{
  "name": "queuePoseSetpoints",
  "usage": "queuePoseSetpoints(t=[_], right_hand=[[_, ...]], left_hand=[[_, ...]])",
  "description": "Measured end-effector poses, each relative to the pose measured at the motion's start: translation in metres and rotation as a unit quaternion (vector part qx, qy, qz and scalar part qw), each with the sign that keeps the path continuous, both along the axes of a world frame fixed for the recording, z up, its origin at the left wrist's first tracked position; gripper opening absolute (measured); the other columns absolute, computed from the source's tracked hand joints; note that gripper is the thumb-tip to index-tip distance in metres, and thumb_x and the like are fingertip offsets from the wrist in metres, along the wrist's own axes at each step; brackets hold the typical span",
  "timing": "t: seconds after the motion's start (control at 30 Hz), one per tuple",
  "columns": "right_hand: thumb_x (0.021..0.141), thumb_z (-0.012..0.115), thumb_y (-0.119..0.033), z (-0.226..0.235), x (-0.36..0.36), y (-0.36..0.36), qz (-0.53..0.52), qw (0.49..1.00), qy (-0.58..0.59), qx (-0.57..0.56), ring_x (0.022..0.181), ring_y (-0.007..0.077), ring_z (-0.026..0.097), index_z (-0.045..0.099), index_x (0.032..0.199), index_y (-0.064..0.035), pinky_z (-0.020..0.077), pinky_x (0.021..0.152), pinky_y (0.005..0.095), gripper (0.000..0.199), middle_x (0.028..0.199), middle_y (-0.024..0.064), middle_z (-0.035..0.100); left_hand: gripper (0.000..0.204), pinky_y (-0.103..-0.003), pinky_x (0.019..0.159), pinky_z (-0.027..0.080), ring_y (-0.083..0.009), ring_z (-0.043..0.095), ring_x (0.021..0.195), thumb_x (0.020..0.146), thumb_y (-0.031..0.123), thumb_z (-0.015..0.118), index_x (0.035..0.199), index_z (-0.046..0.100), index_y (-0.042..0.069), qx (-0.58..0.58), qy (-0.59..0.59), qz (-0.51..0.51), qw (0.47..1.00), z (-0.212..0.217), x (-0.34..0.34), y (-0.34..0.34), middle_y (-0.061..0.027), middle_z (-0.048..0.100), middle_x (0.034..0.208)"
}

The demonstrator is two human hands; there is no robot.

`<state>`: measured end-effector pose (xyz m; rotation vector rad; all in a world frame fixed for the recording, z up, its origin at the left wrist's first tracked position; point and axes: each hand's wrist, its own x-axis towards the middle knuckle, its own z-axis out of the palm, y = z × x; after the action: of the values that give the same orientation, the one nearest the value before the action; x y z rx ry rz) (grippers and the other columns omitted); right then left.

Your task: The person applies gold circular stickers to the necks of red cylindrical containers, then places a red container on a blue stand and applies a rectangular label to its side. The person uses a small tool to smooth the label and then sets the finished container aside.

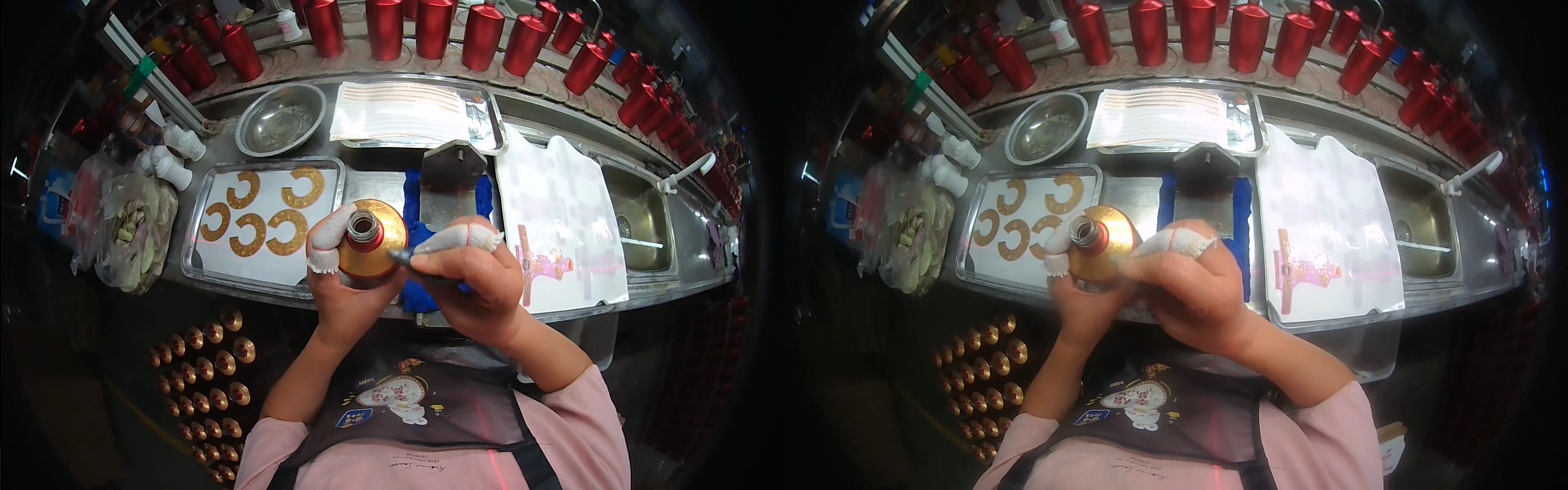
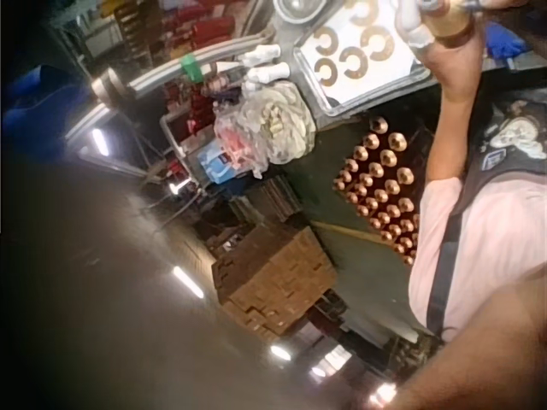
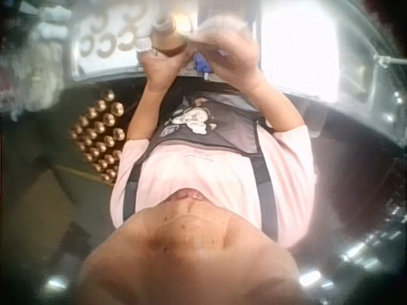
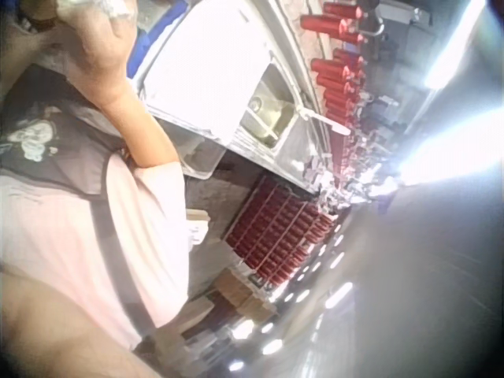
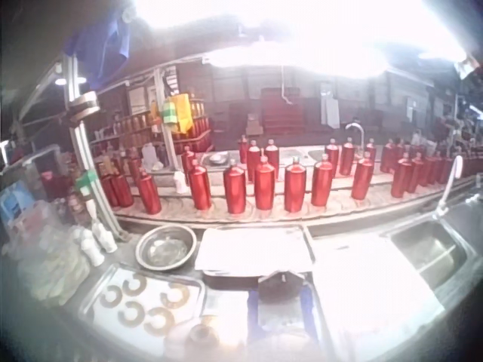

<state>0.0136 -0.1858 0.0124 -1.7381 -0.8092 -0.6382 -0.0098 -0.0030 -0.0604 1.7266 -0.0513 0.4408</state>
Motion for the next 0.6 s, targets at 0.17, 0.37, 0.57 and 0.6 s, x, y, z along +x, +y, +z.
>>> queuePoseSetpoints(t=[0.17, 0.37, 0.57, 0.6], right_hand=[[0.074, 0.080, -0.002, -0.003, 0.004, -0.002, 0.134, 0.987, 0.090, 0.019, 0.075, 0.0285, 0.065, 0.071, 0.095, -0.0072, 0.0500, 0.068, 0.0354, 0.023, 0.088, 0.0102, 0.069], [0.081, 0.082, -0.010, -0.012, 0.049, 0.003, 0.044, 0.974, 0.221, 0.025, 0.080, 0.0152, 0.065, 0.070, 0.099, 0.0003, 0.0514, 0.075, 0.0282, 0.024, 0.089, 0.0078, 0.070], [0.081, 0.081, -0.010, -0.023, 0.078, 0.014, 0.060, 0.976, 0.209, 0.032, 0.082, 0.0123, 0.065, 0.069, 0.099, 0.0021, 0.0516, 0.073, 0.0270, 0.025, 0.088, 0.0084, 0.068], [0.081, 0.081, -0.010, -0.023, 0.081, 0.017, 0.056, 0.977, 0.206, 0.021, 0.081, 0.0121, 0.065, 0.069, 0.099, 0.0017, 0.0516, 0.073, 0.0268, 0.024, 0.087, 0.0082, 0.068]], left_hand=[[0.088, -0.036, 0.102, 0.051, -0.0223, 0.062, 0.117, 0.064, 0.014, 0.097, 0.137, 0.050, 0.002, -0.002, 0.046, -0.039, 0.998, 0.008, 0.000, 0.010, -0.0128, 0.058, 0.130], [0.091, -0.035, 0.102, 0.051, -0.0220, 0.064, 0.118, 0.064, 0.009, 0.096, 0.142, 0.049, 0.000, 0.017, 0.003, -0.106, 0.994, 0.024, 0.010, 0.021, -0.0129, 0.060, 0.130], [0.091, -0.035, 0.105, 0.050, -0.0205, 0.062, 0.122, 0.063, 0.009, 0.096, 0.142, 0.051, 0.002, 0.034, 0.014, -0.164, 0.986, 0.032, 0.016, 0.032, -0.0131, 0.058, 0.137], [0.092, -0.035, 0.106, 0.049, -0.0205, 0.061, 0.123, 0.063, 0.009, 0.096, 0.142, 0.051, 0.003, 0.038, 0.016, -0.174, 0.984, 0.033, 0.018, 0.034, -0.0129, 0.058, 0.137]])
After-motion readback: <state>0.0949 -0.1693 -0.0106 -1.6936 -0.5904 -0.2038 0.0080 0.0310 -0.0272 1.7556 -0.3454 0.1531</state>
